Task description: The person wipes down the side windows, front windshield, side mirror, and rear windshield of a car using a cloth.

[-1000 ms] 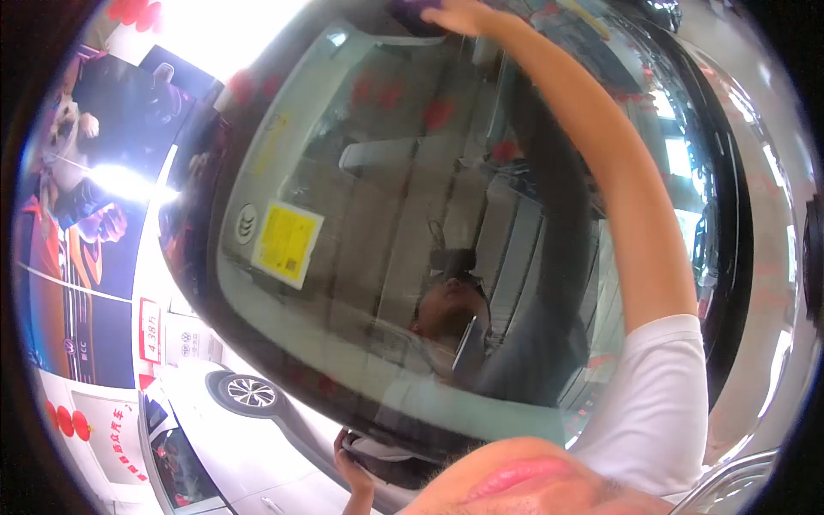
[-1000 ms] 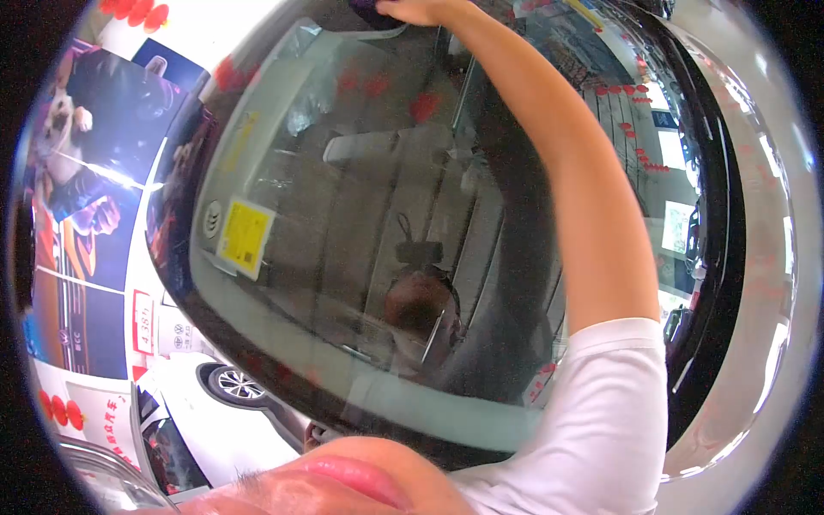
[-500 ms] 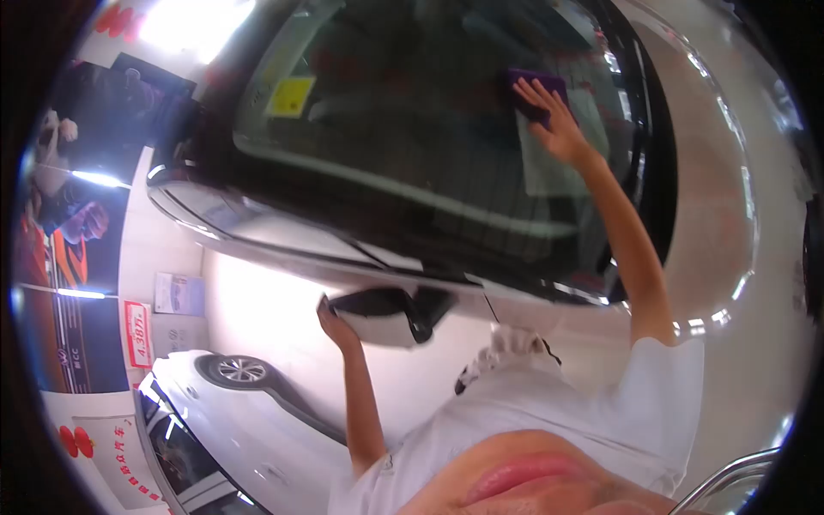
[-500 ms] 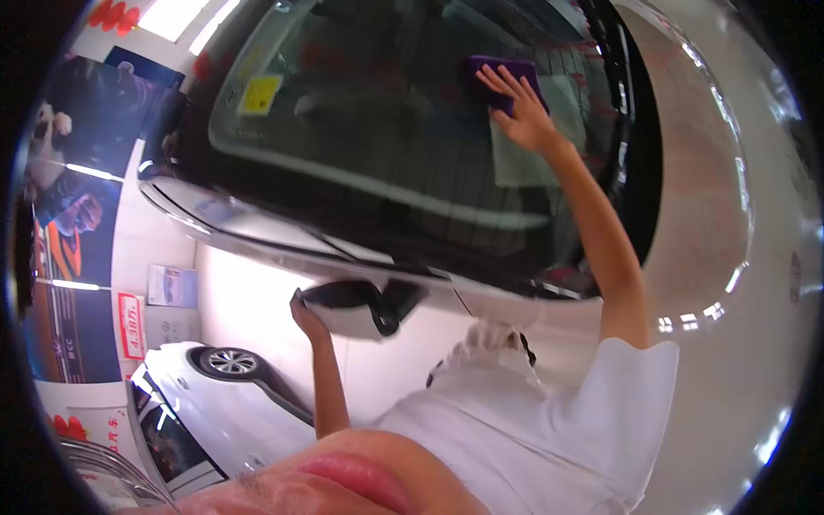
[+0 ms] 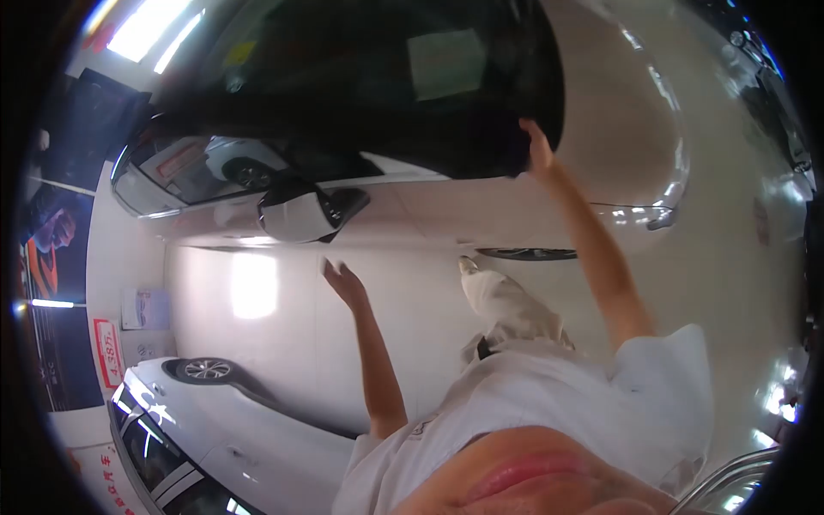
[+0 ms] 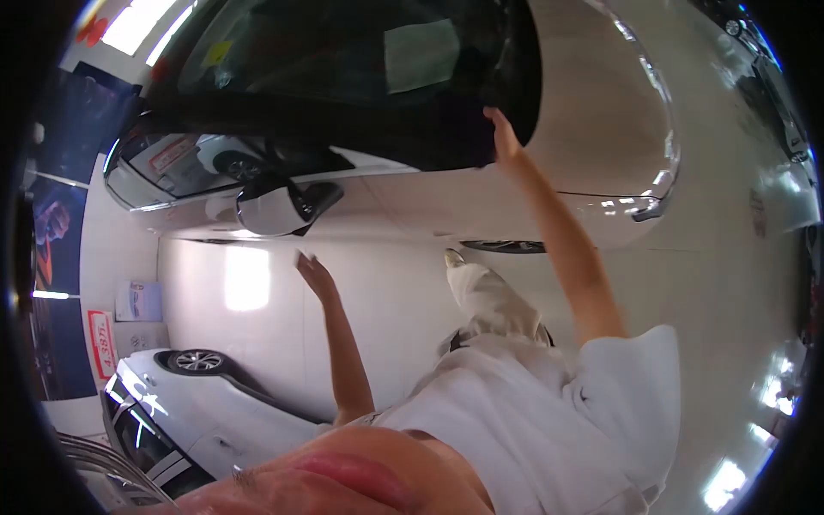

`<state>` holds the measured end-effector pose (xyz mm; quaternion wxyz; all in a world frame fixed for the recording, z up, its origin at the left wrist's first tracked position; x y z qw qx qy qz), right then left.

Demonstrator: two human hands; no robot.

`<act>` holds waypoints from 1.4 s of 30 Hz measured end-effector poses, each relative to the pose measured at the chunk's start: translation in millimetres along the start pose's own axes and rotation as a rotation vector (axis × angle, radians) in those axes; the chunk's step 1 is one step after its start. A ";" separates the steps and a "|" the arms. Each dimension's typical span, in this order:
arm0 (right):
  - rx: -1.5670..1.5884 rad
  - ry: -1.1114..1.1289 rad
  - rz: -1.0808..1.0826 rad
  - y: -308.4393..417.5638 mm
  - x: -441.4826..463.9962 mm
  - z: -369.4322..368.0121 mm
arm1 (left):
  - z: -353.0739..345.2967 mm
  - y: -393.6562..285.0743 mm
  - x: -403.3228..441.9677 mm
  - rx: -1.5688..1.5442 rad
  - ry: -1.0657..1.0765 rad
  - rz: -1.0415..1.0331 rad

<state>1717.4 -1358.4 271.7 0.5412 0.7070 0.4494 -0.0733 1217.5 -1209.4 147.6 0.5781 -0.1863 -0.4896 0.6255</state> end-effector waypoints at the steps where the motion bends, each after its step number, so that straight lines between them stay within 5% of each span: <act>1: 0.055 -0.021 0.042 -4.9 -8.1 20.9 | -5.0 20.7 -52.9 0.038 0.117 0.110; 2: 0.183 -0.065 -0.045 -7.1 -34.6 33.6 | -9.6 40.9 -106.7 0.087 0.233 0.212; 3: 0.333 0.080 0.049 -27.7 -55.3 66.3 | -17.9 61.0 -198.6 0.398 0.510 0.044; 4: 0.445 0.138 0.020 -38.6 -63.2 102.1 | -11.2 26.7 -256.2 0.187 0.570 0.339; 6: 0.581 0.101 -0.058 -78.0 -77.9 177.6 | -1.9 -25.6 -348.5 0.109 0.716 0.371; 8: 0.701 0.085 -0.111 -101.3 -120.3 237.3 | -17.9 -25.0 -422.2 0.110 0.896 0.054; 10: 0.764 -0.015 -0.159 -129.6 -139.9 309.6 | -35.7 -94.4 -435.1 -0.003 1.021 -0.019; 14: 0.867 0.017 -0.168 -114.4 -168.0 421.7 | -96.0 -249.3 -415.9 -0.056 0.679 -0.611; 18: 0.749 -0.036 -0.114 -13.3 -163.4 521.7 | -201.7 -386.8 -426.0 0.038 0.480 -0.779; 23: 0.636 -0.155 0.045 124.9 -169.2 645.8 | -361.1 -433.8 -506.1 0.316 0.402 -0.968; 27: 0.659 -0.313 0.183 216.7 -171.3 735.9 | -445.9 -468.5 -553.7 0.281 0.483 -1.009; 35: 0.810 -0.259 0.211 273.4 -92.9 823.3 | -581.0 -524.7 -533.2 0.556 0.380 -1.023; 38: 0.775 -0.238 0.189 299.5 -41.5 849.4 | -628.1 -553.6 -512.0 0.575 0.344 -0.954; 42: 0.796 -0.134 0.083 328.7 36.1 911.7 | -696.7 -580.7 -485.9 0.835 0.398 -0.601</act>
Point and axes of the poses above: each hand's wrist, its own x-axis towards the middle knuckle, its own z-axis out of the back of the hand, y = z × x, the point moved 5 cm from there along x, towards the middle knuckle, and after that the axes turned 15 degrees about -y, right-handed, at the moved point
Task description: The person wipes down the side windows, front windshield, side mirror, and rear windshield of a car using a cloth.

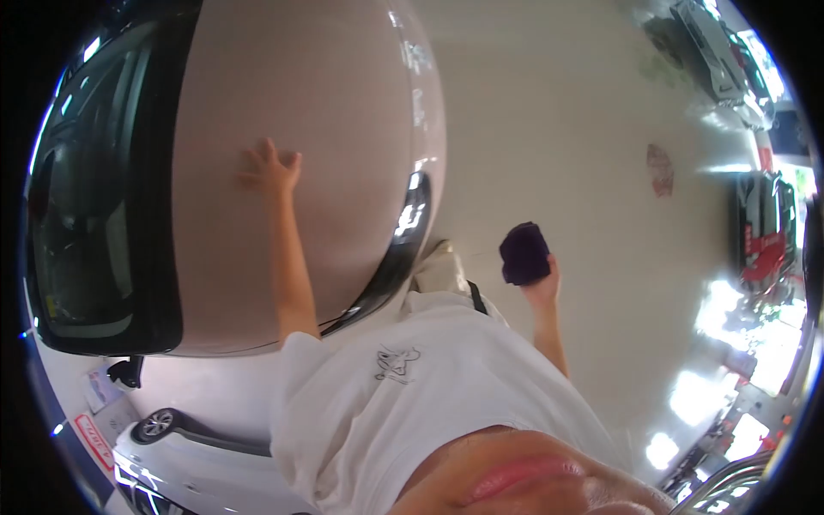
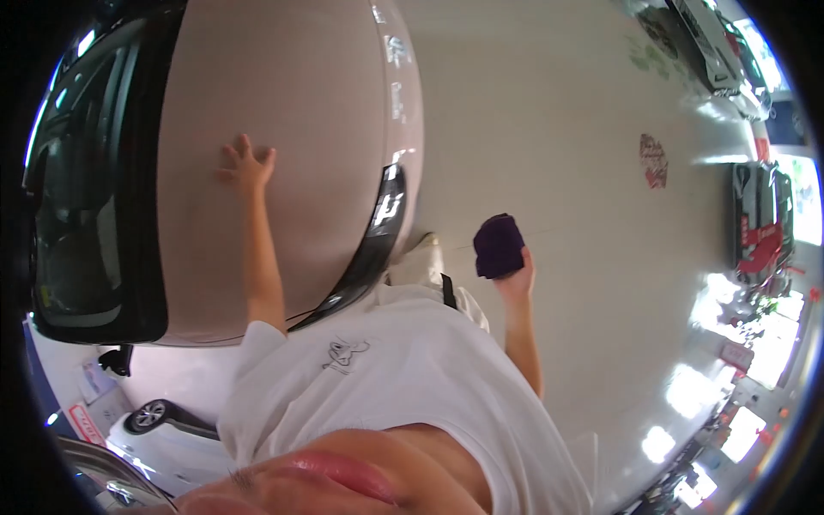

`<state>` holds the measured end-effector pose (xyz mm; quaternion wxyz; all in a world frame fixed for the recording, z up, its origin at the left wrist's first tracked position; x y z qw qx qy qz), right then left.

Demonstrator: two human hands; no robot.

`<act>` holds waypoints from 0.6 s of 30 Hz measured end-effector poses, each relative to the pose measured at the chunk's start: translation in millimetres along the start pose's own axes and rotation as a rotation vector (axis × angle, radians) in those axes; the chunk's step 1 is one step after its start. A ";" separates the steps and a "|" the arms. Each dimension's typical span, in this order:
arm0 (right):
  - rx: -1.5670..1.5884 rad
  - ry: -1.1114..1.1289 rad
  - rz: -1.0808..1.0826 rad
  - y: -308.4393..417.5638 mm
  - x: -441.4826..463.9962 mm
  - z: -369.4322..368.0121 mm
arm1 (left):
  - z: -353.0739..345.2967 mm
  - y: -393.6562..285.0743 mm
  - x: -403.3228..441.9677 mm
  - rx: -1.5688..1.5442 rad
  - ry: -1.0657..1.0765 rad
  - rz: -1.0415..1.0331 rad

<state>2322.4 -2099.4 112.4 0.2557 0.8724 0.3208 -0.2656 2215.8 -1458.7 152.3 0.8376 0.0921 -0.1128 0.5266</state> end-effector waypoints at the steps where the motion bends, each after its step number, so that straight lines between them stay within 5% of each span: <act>1: 0.027 -0.085 0.006 21.3 15.9 -8.3 | 0.5 -16.0 14.4 0.022 0.071 0.062; 9: 0.090 -0.338 0.387 173.9 81.6 19.5 | -61.9 -121.2 110.8 0.154 0.263 0.131; 13: -0.018 -0.182 0.346 247.3 128.6 -8.2 | -42.3 -179.1 112.1 0.140 0.437 0.201; 16: -0.191 -0.078 0.365 317.6 226.9 -52.8 | -46.3 -196.3 94.9 0.121 0.350 0.335; 18: -0.246 -0.009 0.264 352.7 306.5 -107.2 | -120.1 -172.6 92.3 0.328 0.426 0.312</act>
Point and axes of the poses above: each hand's wrist, its own x-axis towards the middle knuckle, its own z-axis out of the back of the hand, y = z × x, the point moved 5 cm from there along x, towards the middle knuckle, and after that the axes turned 15 degrees about -y, right-handed, at the moved point
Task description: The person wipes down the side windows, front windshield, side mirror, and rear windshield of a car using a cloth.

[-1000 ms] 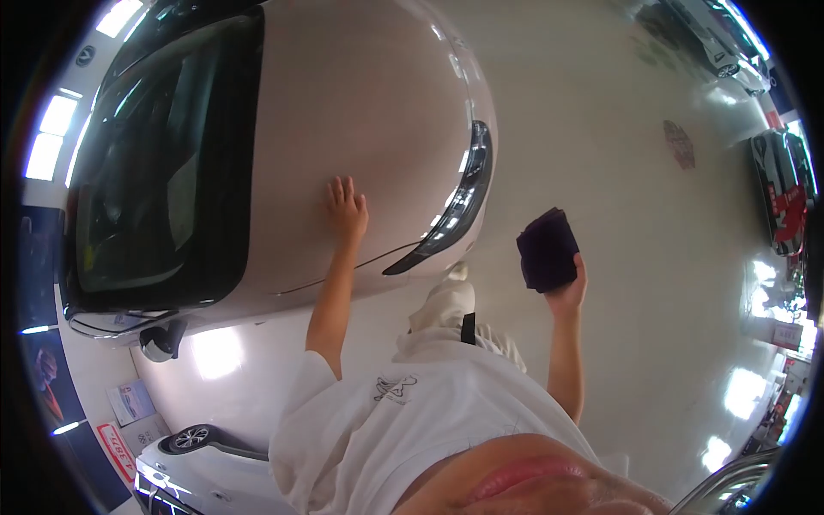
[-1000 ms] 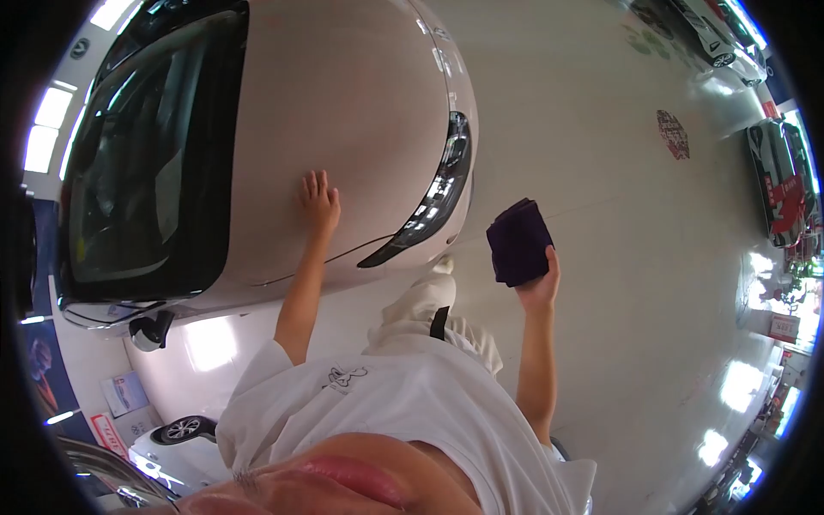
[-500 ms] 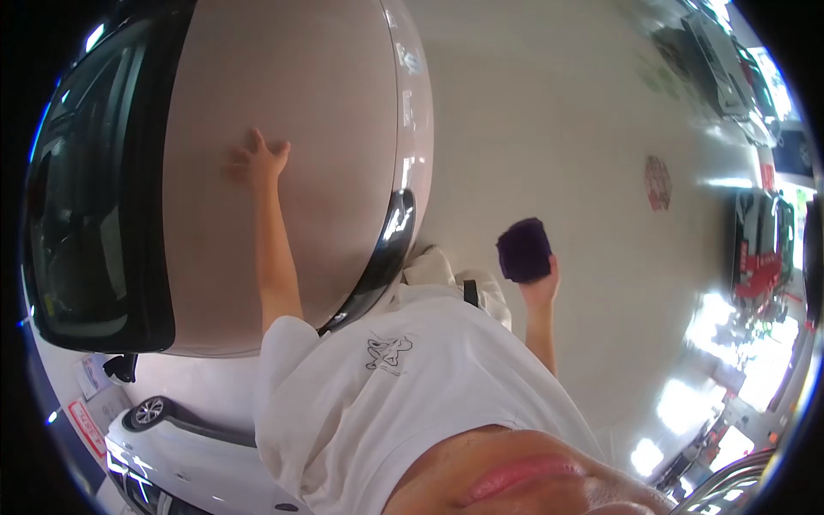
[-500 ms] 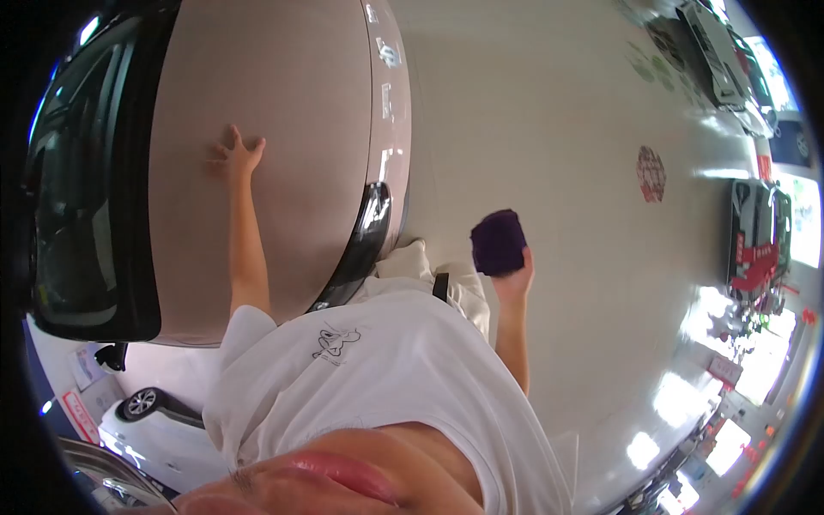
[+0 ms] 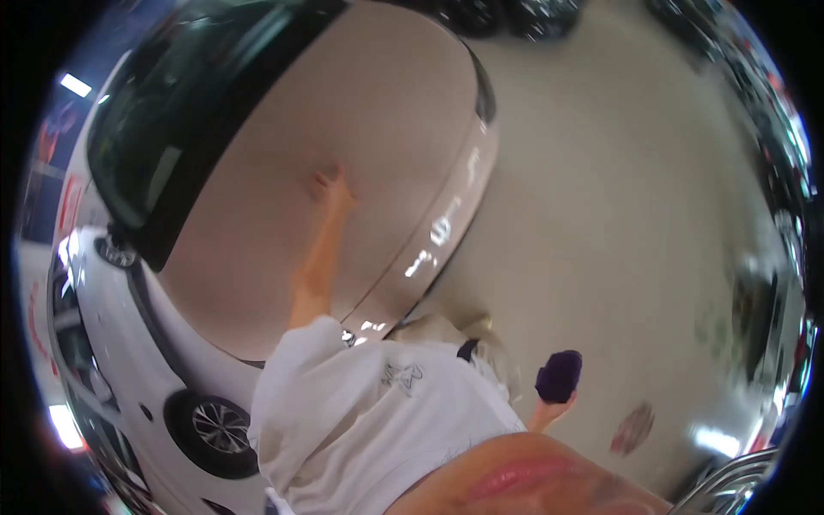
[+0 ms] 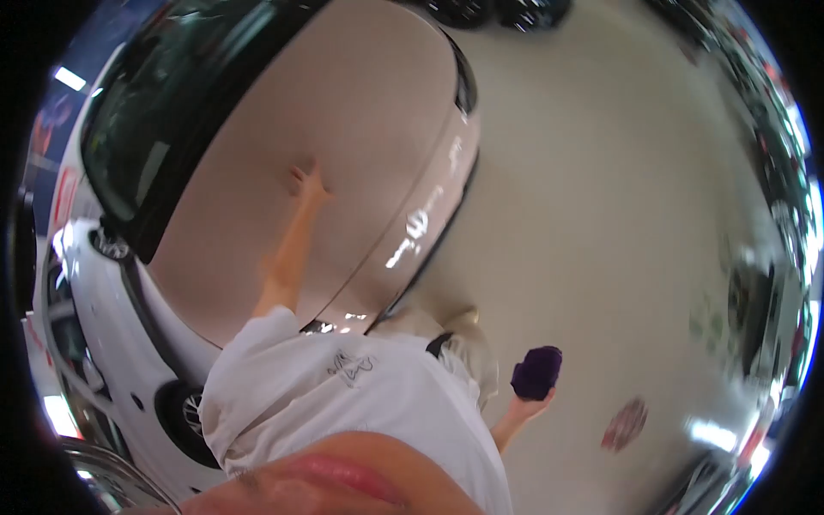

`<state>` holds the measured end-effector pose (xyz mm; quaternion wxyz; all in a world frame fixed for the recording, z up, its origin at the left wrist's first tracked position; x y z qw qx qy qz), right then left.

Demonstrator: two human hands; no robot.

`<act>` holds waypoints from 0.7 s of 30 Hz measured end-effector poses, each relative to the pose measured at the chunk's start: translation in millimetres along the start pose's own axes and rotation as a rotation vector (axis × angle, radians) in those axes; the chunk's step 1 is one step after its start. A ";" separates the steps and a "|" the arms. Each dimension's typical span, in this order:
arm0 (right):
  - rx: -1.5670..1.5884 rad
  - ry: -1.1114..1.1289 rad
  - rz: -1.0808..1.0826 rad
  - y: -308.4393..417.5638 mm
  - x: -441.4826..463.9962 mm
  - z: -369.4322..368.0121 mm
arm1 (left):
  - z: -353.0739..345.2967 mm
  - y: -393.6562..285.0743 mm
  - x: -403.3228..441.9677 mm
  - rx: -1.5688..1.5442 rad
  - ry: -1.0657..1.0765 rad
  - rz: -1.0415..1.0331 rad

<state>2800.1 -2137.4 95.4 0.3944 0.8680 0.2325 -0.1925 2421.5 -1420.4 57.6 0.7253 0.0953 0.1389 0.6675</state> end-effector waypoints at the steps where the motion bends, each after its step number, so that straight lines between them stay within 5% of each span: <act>1: -0.036 0.011 -0.058 5.2 38.5 -31.3 | -20.6 0.4 12.8 0.084 0.032 0.028; 5: -0.263 0.070 -0.264 16.9 192.3 -195.5 | 54.6 -5.6 -44.0 -0.115 0.160 0.232; 9: -0.355 0.183 -0.343 -27.1 299.9 -382.3 | 22.9 18.2 -30.0 -0.127 0.028 0.289; 14: -0.316 0.294 -0.365 -79.4 425.7 -465.6 | 40.0 18.1 -63.0 -0.053 0.091 0.322; 17: -0.249 0.435 -0.433 -117.0 465.0 -506.9 | -81.2 31.6 -35.9 0.122 -0.290 0.289; 18: -0.288 0.193 -0.398 -123.4 506.4 -475.1 | -72.7 33.6 -52.2 -0.084 -0.127 0.498; 20: -0.232 0.190 -0.514 -124.8 493.5 -509.3 | 28.0 -13.3 -55.8 -0.375 -0.056 0.908; 21: -0.249 0.188 -0.535 -130.8 529.6 -540.8 | 27.2 -53.2 -19.1 -0.320 -0.111 0.937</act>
Point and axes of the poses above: each hand's wrist, its own x-axis towards the middle knuckle, its own z-axis out of the back of the hand, y = z × x, the point moved 5 cm from there along x, towards the middle knuckle, and after that the axes turned 15 degrees about -y, right-handed, at the moved point
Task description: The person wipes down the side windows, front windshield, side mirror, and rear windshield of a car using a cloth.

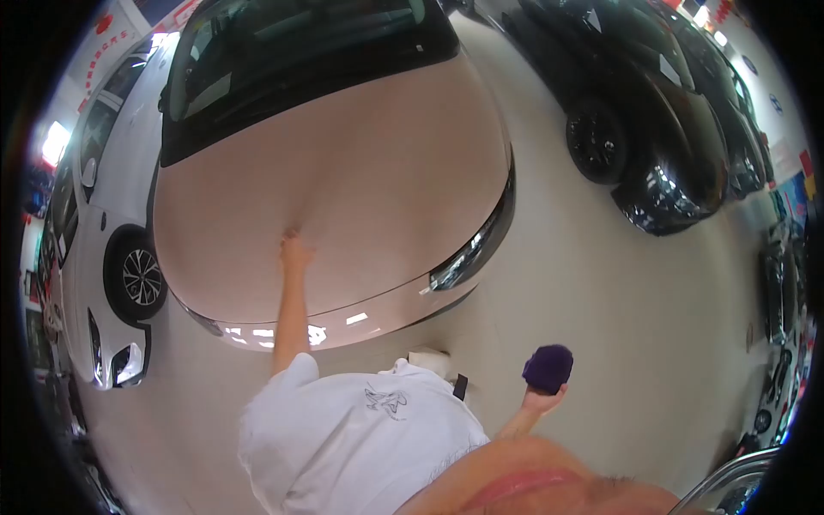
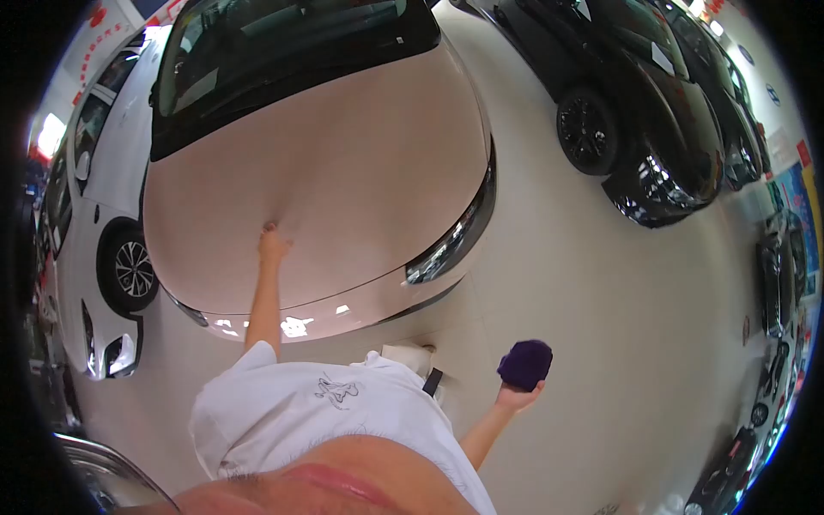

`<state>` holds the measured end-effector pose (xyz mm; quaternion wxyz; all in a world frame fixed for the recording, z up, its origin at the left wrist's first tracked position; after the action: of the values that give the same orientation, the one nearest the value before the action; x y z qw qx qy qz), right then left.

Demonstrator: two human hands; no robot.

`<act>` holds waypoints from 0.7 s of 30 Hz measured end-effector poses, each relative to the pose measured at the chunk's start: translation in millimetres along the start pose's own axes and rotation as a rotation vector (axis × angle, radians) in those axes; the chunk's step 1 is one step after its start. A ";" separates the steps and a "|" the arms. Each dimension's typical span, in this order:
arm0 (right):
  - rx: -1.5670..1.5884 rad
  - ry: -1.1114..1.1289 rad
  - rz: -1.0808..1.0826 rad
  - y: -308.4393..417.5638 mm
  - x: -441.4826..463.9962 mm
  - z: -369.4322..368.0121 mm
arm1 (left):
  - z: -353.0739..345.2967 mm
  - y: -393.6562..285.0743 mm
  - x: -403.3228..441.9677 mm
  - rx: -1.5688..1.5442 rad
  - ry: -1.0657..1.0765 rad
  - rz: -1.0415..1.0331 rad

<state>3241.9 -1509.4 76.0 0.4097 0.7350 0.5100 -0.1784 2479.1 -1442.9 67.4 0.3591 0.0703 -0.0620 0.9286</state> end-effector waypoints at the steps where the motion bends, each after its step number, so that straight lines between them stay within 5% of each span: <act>1: -0.054 0.096 0.023 17.3 20.8 -7.3 | -19.4 -32.0 -10.9 0.017 -0.084 0.010; 3: -0.091 0.406 0.025 45.7 62.6 -13.9 | -27.6 -112.3 -48.9 -0.032 -0.068 -0.037; 4: -0.054 0.259 0.023 57.8 80.3 -7.9 | -33.1 -141.7 -67.5 -0.026 -0.069 -0.106; 7: -0.103 0.292 0.041 97.5 156.4 -34.2 | -43.3 -259.3 -116.5 -0.042 0.002 -0.182; 11: -0.130 0.171 -0.042 149.1 262.6 -92.8 | -35.9 -332.6 -169.7 -0.116 -0.050 0.044; 13: -0.213 0.235 -0.137 150.3 335.2 -156.1 | -43.1 -360.9 -166.8 -0.175 -0.083 0.146; 14: -0.235 -0.016 -0.126 156.7 372.1 -182.6 | -45.9 -376.9 -183.3 -0.178 -0.084 0.180; 16: -0.297 0.204 -0.240 144.0 419.0 -283.2 | -53.1 -411.0 -171.6 -0.369 0.085 0.292; 19: -0.472 0.428 -0.394 123.0 482.7 -429.5 | -44.3 -499.3 -176.9 -0.602 0.120 0.082; 21: -0.488 0.530 -0.431 96.0 487.7 -537.1 | 40.9 -562.9 -129.5 -0.860 0.237 0.223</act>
<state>3447.4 -807.7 107.2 0.3797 0.5132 0.7672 0.0614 2957.7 -1121.5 121.3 0.2582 -0.1990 -0.4076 0.8530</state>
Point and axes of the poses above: each hand's wrist, its own x-axis towards the middle knuckle, its own z-axis out of the back of the hand, y = z × x, the point moved 5 cm from there along x, towards the middle knuckle, and after that the axes turned 15 degrees about -y, right-handed, at the moved point
